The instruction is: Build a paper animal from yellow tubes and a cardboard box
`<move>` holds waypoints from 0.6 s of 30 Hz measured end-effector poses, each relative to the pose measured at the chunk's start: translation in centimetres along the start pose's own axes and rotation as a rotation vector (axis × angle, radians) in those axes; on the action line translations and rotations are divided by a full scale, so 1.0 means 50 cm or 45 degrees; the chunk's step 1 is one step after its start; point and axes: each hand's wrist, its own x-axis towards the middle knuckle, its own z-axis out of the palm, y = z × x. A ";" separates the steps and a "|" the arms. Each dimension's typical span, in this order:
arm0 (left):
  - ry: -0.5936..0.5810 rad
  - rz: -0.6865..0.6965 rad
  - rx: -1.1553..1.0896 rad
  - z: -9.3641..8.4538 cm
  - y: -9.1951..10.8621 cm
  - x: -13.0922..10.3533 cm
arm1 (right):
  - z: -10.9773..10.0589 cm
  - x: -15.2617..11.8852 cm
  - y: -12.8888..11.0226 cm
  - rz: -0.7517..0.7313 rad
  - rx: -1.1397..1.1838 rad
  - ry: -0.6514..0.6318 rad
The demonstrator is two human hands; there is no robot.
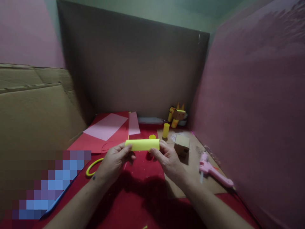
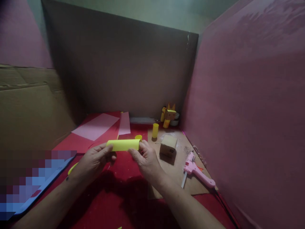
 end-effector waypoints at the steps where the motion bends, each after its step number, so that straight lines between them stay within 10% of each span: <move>1: -0.004 -0.004 -0.003 0.001 -0.001 -0.001 | -0.001 0.000 0.004 0.021 0.013 0.013; 18: -0.107 -0.140 -0.044 -0.002 -0.007 -0.002 | -0.010 0.016 0.040 0.437 0.540 0.151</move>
